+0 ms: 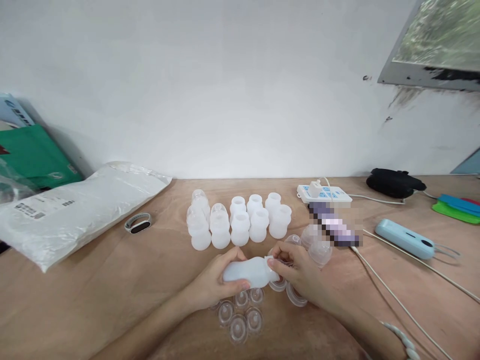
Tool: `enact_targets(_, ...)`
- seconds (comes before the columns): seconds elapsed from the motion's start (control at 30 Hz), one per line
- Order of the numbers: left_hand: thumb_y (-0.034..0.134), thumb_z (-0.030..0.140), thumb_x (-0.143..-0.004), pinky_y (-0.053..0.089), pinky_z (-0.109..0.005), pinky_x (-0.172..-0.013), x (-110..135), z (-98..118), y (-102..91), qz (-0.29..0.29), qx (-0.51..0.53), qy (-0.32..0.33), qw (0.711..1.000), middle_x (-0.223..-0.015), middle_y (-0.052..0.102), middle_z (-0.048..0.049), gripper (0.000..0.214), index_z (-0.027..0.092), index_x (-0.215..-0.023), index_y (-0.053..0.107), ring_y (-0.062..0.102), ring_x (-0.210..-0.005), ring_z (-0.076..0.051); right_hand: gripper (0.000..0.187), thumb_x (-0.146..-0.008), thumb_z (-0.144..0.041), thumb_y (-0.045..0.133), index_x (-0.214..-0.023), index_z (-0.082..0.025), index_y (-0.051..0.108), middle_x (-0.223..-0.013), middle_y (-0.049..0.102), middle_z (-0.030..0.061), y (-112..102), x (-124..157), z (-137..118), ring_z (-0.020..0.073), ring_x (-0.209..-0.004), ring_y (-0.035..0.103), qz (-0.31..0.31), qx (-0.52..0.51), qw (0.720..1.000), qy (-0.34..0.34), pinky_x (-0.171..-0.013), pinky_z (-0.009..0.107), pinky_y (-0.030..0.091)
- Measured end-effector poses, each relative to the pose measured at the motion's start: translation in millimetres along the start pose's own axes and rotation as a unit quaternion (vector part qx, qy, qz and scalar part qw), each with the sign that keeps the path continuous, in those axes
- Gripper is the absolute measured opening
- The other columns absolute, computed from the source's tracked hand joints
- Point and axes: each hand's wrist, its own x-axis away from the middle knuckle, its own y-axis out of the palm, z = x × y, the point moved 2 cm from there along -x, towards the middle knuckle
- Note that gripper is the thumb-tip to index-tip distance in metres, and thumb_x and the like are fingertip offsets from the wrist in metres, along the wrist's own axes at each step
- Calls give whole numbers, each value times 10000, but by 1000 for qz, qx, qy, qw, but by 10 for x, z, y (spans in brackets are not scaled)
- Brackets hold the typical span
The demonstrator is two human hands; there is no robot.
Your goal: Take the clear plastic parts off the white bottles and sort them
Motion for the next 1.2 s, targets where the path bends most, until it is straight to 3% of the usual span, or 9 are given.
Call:
enact_targets(0.23, 676, 460, -828, 360, -227, -577, 27, 85, -6, 13, -104, 32, 994, -846, 602, 5, 326, 190, -966, 557, 530, -702, -160, 225, -849, -385, 577, -712, -207, 555, -579, 583, -17, 2, 27, -16, 150, -517, 551, 13, 16, 1000, 2, -477, 258, 393)
enact_targets(0.33, 655, 450, -831, 376, -245, -621, 18, 94, -46, 39, -95, 41, 994, -864, 609, 1, 306, 194, -966, 553, 532, -732, -173, 199, -907, -363, 544, -823, -201, 624, -753, 686, 40, -132, 39, -135, 208, -705, 613, 54, 129, 986, -92, -639, 327, 453)
enact_targets(0.43, 615, 435, -838, 384, -263, -680, 12, 73, -95, 87, -73, 36, 993, -872, 588, 4, 275, 198, -948, 532, 517, -763, -180, 243, -986, -248, 423, -916, -176, 643, -896, 719, 98, -328, 31, -233, 261, -853, 616, 164, 366, 891, -214, -779, 408, 427)
enact_targets(0.53, 598, 426, -835, 373, -262, -679, 11, 41, -114, 99, -51, 25, 994, -851, 576, 12, 254, 205, -926, 510, 505, -758, -177, 184, -932, -160, 495, -834, -162, 650, -846, 717, 130, -425, -21, -172, 306, -842, 605, 191, 572, 771, -206, -785, 447, 391)
enact_targets(0.63, 607, 418, -825, 371, -256, -666, 7, 23, -112, 92, -30, 25, 995, -836, 573, 19, 254, 211, -925, 501, 499, -744, -171, 141, -832, -87, 602, -728, -173, 641, -759, 709, 133, -416, -60, -60, 326, -804, 599, 151, 631, 737, -190, -745, 444, 376)
enact_targets(0.77, 616, 417, -819, 373, -257, -672, 6, 11, -114, 101, -19, 26, 994, -842, 570, 18, 258, 209, -925, 506, 502, -756, -172, 49, -864, -159, 618, -827, -168, 648, -808, 721, 130, -440, -46, -82, 334, -829, 606, 170, 622, 739, -194, -765, 457, 380)
enact_targets(0.93, 634, 409, -807, 365, -252, -666, 13, 4, -120, 109, 1, 39, 993, -839, 554, 23, 257, 206, -905, 511, 492, -744, -164, 202, -959, -352, 534, -1043, -188, 616, -938, 727, 93, -561, 57, -296, 274, -865, 643, 290, 385, 836, -260, -779, 400, 442)
enact_targets(1.07, 643, 407, -806, 362, -246, -656, 12, 5, -121, 107, 8, 46, 993, -832, 544, 23, 265, 202, -910, 510, 487, -736, -161, 225, -930, -362, 584, -1106, -231, 634, -942, 730, 46, -479, 86, -302, 227, -823, 663, 212, 253, 916, -226, -733, 344, 494)
enact_targets(1.2, 630, 411, -817, 364, -245, -633, 27, 30, -114, 94, -17, 58, 994, -820, 549, 18, 261, 196, -911, 515, 484, -708, -159, 235, -899, -324, 652, -1124, -255, 653, -990, 761, 27, -330, 84, -253, 207, -842, 701, 111, 191, 951, -216, -740, 316, 540)
